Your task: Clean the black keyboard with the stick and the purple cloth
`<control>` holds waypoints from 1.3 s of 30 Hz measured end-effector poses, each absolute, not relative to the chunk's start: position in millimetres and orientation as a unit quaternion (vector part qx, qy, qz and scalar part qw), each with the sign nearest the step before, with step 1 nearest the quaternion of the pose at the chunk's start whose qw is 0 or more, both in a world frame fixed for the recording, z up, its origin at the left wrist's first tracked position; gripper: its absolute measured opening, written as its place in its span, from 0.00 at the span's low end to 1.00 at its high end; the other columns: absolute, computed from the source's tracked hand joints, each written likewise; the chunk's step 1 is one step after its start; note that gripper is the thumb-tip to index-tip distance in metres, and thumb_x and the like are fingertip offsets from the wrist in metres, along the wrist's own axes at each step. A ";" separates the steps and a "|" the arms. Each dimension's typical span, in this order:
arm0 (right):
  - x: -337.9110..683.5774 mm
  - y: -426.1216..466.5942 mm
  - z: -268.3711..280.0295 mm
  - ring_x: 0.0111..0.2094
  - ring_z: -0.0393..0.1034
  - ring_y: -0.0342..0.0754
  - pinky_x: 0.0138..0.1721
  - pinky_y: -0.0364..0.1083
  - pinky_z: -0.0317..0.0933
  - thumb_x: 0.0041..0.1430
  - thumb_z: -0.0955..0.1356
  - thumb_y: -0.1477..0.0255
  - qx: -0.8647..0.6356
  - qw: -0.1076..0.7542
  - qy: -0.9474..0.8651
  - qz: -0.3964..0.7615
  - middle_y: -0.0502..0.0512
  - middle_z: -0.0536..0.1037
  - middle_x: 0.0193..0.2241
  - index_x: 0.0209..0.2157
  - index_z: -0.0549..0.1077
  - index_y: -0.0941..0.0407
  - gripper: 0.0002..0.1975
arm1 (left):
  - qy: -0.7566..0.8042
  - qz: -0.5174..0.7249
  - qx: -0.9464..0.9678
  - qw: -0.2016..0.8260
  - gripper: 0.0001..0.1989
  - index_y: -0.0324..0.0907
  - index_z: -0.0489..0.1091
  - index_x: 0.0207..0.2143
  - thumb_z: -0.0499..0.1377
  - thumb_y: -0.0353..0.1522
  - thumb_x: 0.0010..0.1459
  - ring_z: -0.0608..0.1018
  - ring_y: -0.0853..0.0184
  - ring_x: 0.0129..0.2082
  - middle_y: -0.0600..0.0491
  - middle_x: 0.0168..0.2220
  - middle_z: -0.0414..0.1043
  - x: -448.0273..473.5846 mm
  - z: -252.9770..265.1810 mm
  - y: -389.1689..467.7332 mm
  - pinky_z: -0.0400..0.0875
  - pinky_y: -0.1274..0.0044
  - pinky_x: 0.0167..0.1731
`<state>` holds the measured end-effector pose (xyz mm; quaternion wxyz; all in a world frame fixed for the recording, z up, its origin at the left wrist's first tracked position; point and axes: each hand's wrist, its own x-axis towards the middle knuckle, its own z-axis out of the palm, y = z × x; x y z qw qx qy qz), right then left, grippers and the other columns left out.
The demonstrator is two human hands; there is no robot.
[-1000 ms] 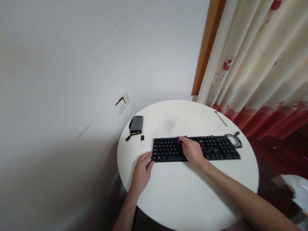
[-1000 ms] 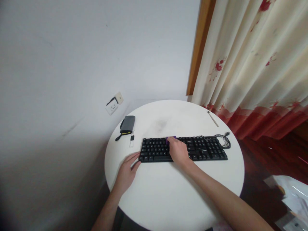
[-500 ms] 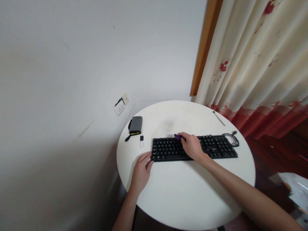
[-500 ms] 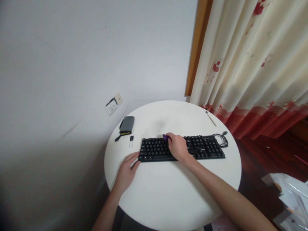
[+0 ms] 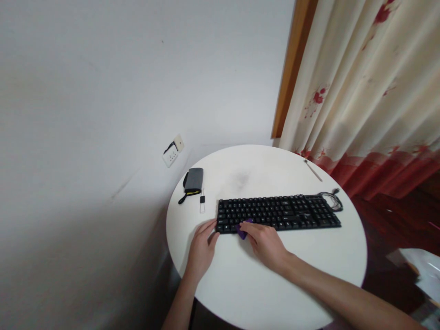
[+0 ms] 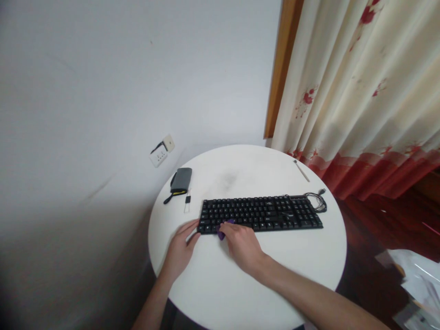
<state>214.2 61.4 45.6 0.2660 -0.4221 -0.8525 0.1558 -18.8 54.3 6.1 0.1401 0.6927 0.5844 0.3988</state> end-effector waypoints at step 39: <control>240.1 124.3 52.6 0.44 0.76 0.50 0.47 0.46 0.66 0.62 0.61 0.78 -0.593 0.222 -0.769 0.089 0.53 0.80 0.45 0.48 0.75 0.51 0.18 | 0.585 0.396 0.692 0.149 0.17 0.44 0.72 0.51 0.56 0.29 0.60 0.73 0.60 0.53 0.48 0.52 0.73 -20.9 2.8 54.8 0.66 0.63 0.57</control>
